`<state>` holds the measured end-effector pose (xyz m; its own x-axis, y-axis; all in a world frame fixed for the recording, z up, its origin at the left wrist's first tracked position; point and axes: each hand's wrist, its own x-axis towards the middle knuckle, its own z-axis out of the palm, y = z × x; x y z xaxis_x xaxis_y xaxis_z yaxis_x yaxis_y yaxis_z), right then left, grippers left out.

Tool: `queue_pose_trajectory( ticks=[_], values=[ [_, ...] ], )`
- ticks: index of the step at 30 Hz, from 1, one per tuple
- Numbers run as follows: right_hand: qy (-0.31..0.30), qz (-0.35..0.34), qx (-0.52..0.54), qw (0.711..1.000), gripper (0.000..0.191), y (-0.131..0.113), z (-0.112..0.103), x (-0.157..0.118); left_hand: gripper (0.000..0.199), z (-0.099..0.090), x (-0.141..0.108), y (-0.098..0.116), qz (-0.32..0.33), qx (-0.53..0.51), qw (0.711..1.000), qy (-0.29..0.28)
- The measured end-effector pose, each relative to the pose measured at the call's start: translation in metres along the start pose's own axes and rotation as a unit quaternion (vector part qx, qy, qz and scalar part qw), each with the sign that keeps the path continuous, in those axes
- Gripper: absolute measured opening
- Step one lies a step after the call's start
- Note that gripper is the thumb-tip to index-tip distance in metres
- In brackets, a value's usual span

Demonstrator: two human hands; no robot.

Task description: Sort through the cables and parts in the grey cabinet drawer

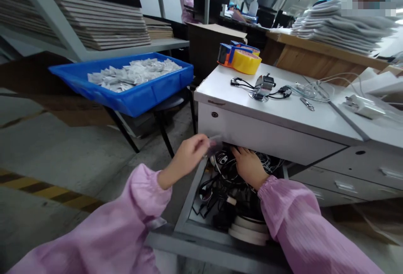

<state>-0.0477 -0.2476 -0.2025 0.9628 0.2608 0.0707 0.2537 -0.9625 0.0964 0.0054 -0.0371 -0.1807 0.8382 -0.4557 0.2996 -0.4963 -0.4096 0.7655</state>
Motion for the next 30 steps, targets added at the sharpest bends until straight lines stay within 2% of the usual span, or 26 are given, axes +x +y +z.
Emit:
queue_pose_trajectory(
  ticks=[1,3,5,6,9,10,11,12,14,16,19,21,22,23,24,27,29,30],
  values=[
    [0.005,0.003,0.029,1.000,0.050,0.000,-0.003,-0.001,0.019,-0.007,-0.003,0.005,-0.068,-0.110,0.992,0.005],
    [0.010,0.014,0.122,0.992,0.039,-0.004,-0.014,-0.004,0.017,-0.016,-0.007,0.015,-0.188,-0.311,0.932,-0.014],
    [0.024,0.038,0.287,0.957,0.030,-0.012,-0.029,-0.010,0.015,-0.020,-0.007,0.023,-0.242,-0.412,0.878,-0.042],
    [0.036,0.055,0.390,0.918,0.033,-0.017,-0.038,-0.014,0.016,-0.021,-0.007,0.028,-0.251,-0.437,0.862,-0.048],
    [0.039,0.090,0.644,0.759,0.042,-0.038,-0.061,-0.028,0.024,-0.023,-0.008,0.041,-0.247,-0.459,0.852,-0.053],
    [0.023,0.090,0.687,0.720,0.039,-0.045,-0.068,-0.033,0.025,-0.025,-0.010,0.046,-0.239,-0.458,0.855,-0.054],
    [0.003,0.087,0.712,0.697,0.037,-0.050,-0.073,-0.036,0.027,-0.027,-0.013,0.051,-0.231,-0.455,0.858,-0.057],
    [-0.012,0.084,0.722,0.687,0.034,-0.054,-0.079,-0.039,0.030,-0.030,-0.017,0.056,-0.221,-0.450,0.863,-0.059],
    [-0.007,0.091,0.726,0.682,0.030,-0.053,-0.092,-0.042,0.041,-0.036,-0.028,0.064,-0.197,-0.437,0.876,-0.053],
    [0.061,0.113,0.710,0.692,0.028,-0.040,-0.111,-0.044,0.052,-0.041,-0.043,0.068,-0.176,-0.415,0.892,-0.032],
    [0.264,0.143,0.628,0.718,0.026,0.000,-0.150,-0.040,0.055,-0.042,-0.069,0.064,-0.184,-0.366,0.912,-0.022],
    [0.423,0.174,0.551,0.698,0.026,0.035,-0.175,-0.032,0.051,-0.036,-0.085,0.058,-0.195,-0.322,0.925,-0.045],
    [0.476,0.195,0.510,0.689,0.026,0.053,-0.185,-0.026,0.049,-0.033,-0.093,0.055,-0.195,-0.296,0.933,-0.060],
    [0.500,0.213,0.479,0.689,0.026,0.070,-0.191,-0.020,0.046,-0.029,-0.100,0.052,-0.191,-0.266,0.942,-0.076],
    [0.502,0.228,0.469,0.690,0.027,0.084,-0.195,-0.014,0.043,-0.025,-0.107,0.049,-0.185,-0.231,0.951,-0.089],
    [0.403,0.290,0.459,0.737,0.041,0.103,-0.188,-0.005,0.038,-0.017,-0.125,0.042,-0.176,-0.120,0.969,-0.123],
    [0.382,0.293,0.395,0.782,0.058,0.092,-0.172,-0.014,0.036,-0.013,-0.135,0.041,-0.179,-0.060,0.972,-0.141],
    [0.390,0.265,0.349,0.810,0.061,0.081,-0.162,-0.024,0.036,-0.012,-0.138,0.042,-0.176,-0.035,0.972,-0.153]
  ],
)
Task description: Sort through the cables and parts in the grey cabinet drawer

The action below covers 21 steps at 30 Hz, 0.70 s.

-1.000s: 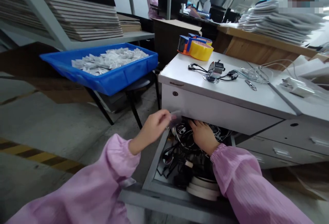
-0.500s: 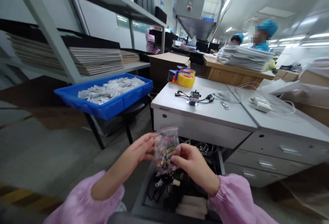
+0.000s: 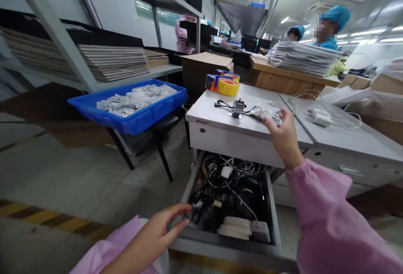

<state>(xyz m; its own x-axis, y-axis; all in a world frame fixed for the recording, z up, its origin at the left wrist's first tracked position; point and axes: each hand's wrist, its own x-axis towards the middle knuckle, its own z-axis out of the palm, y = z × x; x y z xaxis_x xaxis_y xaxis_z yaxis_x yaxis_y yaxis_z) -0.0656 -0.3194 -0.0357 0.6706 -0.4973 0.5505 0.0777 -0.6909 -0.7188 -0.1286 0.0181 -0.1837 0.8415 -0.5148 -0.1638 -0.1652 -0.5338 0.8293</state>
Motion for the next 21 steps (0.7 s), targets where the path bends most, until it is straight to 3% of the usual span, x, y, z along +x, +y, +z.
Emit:
queue_pose_trajectory(
  ticks=[2,4,5,7,9,11,14,17,21],
  values=[
    [-0.065,-0.129,-0.037,0.989,0.052,0.006,0.001,-0.047,0.034,0.001,-0.002,0.001,0.009,0.044,0.999,-0.020],
    [-0.208,-0.220,-0.072,0.950,0.030,0.017,0.004,-0.097,0.032,-0.002,0.005,0.005,0.030,0.072,0.997,-0.024],
    [-0.258,-0.235,-0.091,0.933,0.024,0.024,0.007,-0.119,0.032,-0.005,0.013,0.007,0.042,0.082,0.996,-0.012],
    [-0.332,-0.239,-0.155,0.899,0.031,0.041,0.017,-0.153,0.032,-0.011,0.038,0.009,0.077,0.119,0.990,0.024],
    [-0.359,-0.237,-0.221,0.875,0.053,0.056,0.030,-0.172,0.038,-0.014,0.071,0.007,0.133,0.196,0.970,0.047],
    [-0.369,-0.235,-0.266,0.859,0.074,0.066,0.042,-0.179,0.045,-0.012,0.105,0.000,0.190,0.290,0.937,0.035],
    [-0.373,-0.237,-0.289,0.849,0.082,0.072,0.048,-0.181,0.044,-0.001,0.139,-0.015,0.212,0.374,0.903,0.024],
    [-0.353,-0.237,-0.301,0.854,0.079,0.075,0.044,-0.183,0.038,0.012,0.146,-0.028,0.216,0.378,0.900,0.026],
    [-0.338,-0.239,-0.309,0.856,0.072,0.081,0.039,-0.189,0.033,0.023,0.135,-0.035,0.205,0.343,0.915,0.056]
  ],
)
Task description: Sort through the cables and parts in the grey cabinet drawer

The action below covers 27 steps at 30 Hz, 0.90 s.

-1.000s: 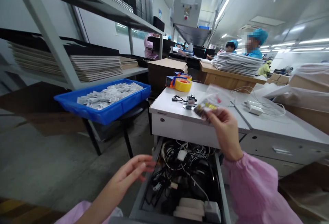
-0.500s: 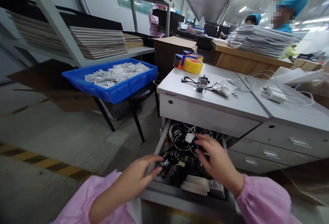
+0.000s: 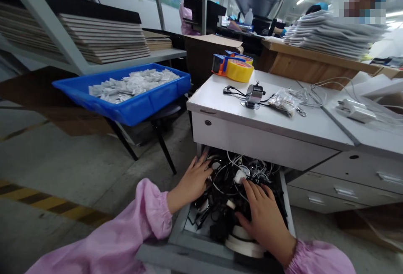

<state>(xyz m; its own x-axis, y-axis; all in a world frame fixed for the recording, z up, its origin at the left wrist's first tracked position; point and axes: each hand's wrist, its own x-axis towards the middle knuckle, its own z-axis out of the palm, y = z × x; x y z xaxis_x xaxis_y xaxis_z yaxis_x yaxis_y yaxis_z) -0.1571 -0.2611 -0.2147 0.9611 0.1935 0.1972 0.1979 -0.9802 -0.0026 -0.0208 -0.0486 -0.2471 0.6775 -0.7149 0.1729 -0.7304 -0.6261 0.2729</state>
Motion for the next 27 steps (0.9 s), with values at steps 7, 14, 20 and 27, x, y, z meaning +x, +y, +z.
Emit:
queue_pose_trajectory(
  ticks=[7,14,20,27],
  values=[
    [0.002,0.019,0.015,1.000,0.060,0.003,0.009,0.005,0.029,0.004,-0.001,0.003,-0.020,-0.025,0.999,0.037],
    [-0.046,-0.045,0.131,0.989,0.077,-0.007,-0.010,0.001,0.038,0.005,0.002,-0.002,-0.032,-0.024,0.999,0.035],
    [0.033,-0.035,0.051,0.998,0.097,-0.026,-0.010,-0.022,0.054,0.017,0.002,-0.004,-0.078,-0.021,0.989,0.124],
    [0.147,-0.095,0.009,0.985,0.043,-0.027,0.009,-0.068,0.069,0.003,0.010,0.003,-0.229,-0.076,0.970,0.001]
  ],
)
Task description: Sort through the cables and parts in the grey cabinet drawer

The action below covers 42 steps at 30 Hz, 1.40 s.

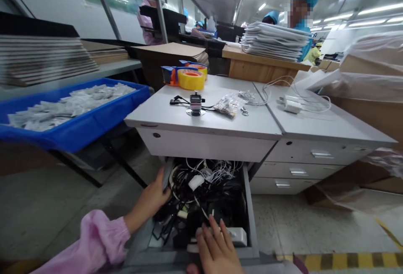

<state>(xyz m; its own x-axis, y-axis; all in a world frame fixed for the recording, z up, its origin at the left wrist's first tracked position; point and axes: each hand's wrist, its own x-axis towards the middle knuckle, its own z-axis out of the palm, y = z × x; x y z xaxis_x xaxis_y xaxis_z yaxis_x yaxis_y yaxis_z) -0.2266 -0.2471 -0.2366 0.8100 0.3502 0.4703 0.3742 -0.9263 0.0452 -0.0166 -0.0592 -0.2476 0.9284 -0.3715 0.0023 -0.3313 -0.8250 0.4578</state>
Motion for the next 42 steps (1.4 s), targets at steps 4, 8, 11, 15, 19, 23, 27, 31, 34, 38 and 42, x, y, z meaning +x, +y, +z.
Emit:
queue_pose_trajectory(
  ticks=[4,8,11,15,19,23,27,31,34,38,42],
  values=[
    [0.038,0.054,0.046,0.997,0.036,-0.007,0.001,-0.002,0.069,-0.006,0.001,0.010,-0.014,0.031,0.999,-0.023],
    [0.060,0.072,0.089,0.992,0.035,-0.010,-0.007,0.004,0.070,-0.003,0.001,0.006,0.054,0.060,0.996,0.040],
    [0.066,0.070,0.102,0.990,0.035,-0.007,-0.015,0.006,0.066,-0.013,-0.001,0.007,0.171,0.067,0.979,0.082],
    [0.096,0.077,0.116,0.986,0.035,-0.007,-0.019,0.008,0.049,-0.038,0.003,0.050,0.310,0.006,0.948,0.076],
    [0.112,0.107,0.139,0.978,0.035,-0.015,-0.015,0.006,0.073,-0.033,0.017,0.116,0.371,-0.020,0.924,-0.089],
    [0.166,0.117,0.214,0.955,0.042,-0.006,-0.021,-0.005,0.090,-0.012,0.015,0.143,0.368,0.062,0.909,-0.182],
    [0.089,0.257,0.220,0.937,0.032,0.048,-0.038,-0.005,0.074,-0.015,-0.011,0.131,0.353,0.069,0.916,-0.179],
    [-0.025,0.329,0.261,0.907,0.052,0.115,-0.034,0.002,0.058,-0.025,-0.031,0.113,0.335,0.070,0.918,-0.199],
    [-0.060,0.382,0.295,0.874,0.042,0.140,-0.034,-0.009,0.049,-0.023,-0.028,0.096,0.328,0.077,0.919,-0.207],
    [-0.167,0.382,0.320,0.851,0.021,0.126,-0.055,-0.029,0.044,-0.015,-0.014,0.076,0.343,0.053,0.915,-0.205],
    [-0.296,0.342,0.300,0.840,0.032,0.094,-0.059,-0.032,0.042,-0.012,-0.006,0.070,0.349,0.020,0.920,-0.179]
  ],
)
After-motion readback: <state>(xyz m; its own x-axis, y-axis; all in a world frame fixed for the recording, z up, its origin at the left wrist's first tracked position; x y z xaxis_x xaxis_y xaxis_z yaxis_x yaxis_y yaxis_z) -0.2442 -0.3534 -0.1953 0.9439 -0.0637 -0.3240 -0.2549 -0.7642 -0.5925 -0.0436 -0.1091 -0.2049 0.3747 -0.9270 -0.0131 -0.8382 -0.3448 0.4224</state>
